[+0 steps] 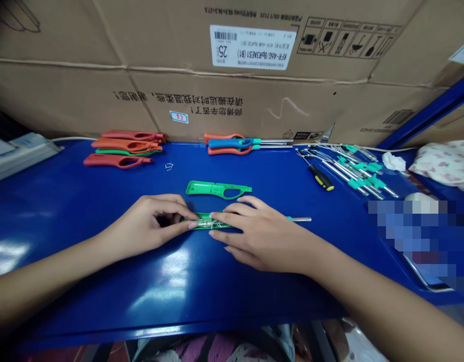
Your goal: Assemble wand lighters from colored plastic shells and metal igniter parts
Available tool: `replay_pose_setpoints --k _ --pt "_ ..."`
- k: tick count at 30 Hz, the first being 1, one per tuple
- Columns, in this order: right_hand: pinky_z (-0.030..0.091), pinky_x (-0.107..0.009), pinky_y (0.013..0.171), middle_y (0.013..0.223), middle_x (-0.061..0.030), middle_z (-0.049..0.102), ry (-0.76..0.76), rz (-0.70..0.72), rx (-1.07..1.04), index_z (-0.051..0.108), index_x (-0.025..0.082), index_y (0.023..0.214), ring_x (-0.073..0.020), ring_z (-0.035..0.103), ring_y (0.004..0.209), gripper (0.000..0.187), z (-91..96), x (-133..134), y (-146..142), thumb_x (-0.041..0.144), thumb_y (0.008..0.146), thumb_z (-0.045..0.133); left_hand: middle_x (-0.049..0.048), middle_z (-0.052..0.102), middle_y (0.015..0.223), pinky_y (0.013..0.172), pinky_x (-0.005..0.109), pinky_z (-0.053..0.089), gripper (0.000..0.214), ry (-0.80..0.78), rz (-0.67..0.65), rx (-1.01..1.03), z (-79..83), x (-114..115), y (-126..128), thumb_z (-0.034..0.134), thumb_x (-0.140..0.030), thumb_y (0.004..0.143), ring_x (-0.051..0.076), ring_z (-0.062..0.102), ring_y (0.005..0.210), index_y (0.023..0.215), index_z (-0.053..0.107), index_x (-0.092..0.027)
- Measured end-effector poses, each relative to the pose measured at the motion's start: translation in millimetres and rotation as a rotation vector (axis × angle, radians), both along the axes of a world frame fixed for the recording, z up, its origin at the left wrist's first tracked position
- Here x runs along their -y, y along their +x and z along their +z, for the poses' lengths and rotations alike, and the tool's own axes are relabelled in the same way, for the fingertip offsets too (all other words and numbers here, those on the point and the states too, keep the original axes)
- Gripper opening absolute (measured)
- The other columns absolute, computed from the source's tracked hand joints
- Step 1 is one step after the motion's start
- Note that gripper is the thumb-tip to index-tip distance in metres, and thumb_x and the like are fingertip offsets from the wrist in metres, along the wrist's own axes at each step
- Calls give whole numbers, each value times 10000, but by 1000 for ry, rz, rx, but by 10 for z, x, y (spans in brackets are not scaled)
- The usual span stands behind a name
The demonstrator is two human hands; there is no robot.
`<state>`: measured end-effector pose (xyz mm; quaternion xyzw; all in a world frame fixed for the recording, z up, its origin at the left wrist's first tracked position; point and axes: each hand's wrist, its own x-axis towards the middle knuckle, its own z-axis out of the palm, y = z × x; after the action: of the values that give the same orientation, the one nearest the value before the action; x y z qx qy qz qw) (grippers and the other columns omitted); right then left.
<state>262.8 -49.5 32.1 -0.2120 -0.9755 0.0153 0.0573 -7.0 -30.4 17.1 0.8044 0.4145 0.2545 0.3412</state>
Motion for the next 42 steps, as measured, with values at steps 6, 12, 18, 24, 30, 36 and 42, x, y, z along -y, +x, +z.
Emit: replay_pose_setpoints --k 6,12,18,24,30,36,42 --pt "350 -482 1133 1468 -81 562 -72 -26 -16 467 176 1482 -235 512 1316 484 -28 -21 12 300 1015 471 31 694 785 544 205 462 117 -32 1 15 0 -14 6 713 -258 860 106 614 624 877 798 -179" --pt "363 -462 1122 1449 -87 583 -115 -52 -58 437 176 1503 -217 530 1315 517 -28 -28 18 295 1003 496 30 699 781 555 207 476 117 4 -10 12 5 -19 -10 724 -260 857 109 622 628 903 809 -192" --pt "364 -453 1107 1499 -88 531 -81 -50 -20 451 156 1492 -231 511 1324 501 -38 -22 17 304 1013 470 26 687 796 589 219 485 123 52 -46 -19 -14 -7 -17 712 -249 875 110 624 651 934 810 -204" --pt "398 -459 1079 1496 -128 527 -75 -55 -50 465 146 1483 -234 530 1310 502 -53 -20 -1 291 1004 489 24 677 807 598 213 481 128 93 -75 -53 0 -3 -21 699 -234 887 107 618 661 956 803 -205" --pt "422 -482 1046 1530 -115 487 -29 -72 9 501 145 1456 -254 525 1301 463 -61 1 -37 292 1018 460 19 669 799 571 194 466 122 114 -82 -49 12 3 -18 698 -221 885 100 609 658 952 797 -201" --pt "419 -469 1041 1538 -102 478 8 -74 13 510 124 1437 -246 532 1285 444 -64 10 -45 297 1039 416 21 674 819 577 198 476 126 128 -76 -57 0 16 -22 685 -215 887 93 609 651 951 790 -189" --pt "434 -444 991 1392 -121 622 65 -153 -123 553 133 1389 -254 579 1211 410 -31 -86 51 287 1017 475 42 693 932 619 210 530 167 220 -97 -66 26 -3 -65 690 -256 879 98 624 677 1005 761 -173"
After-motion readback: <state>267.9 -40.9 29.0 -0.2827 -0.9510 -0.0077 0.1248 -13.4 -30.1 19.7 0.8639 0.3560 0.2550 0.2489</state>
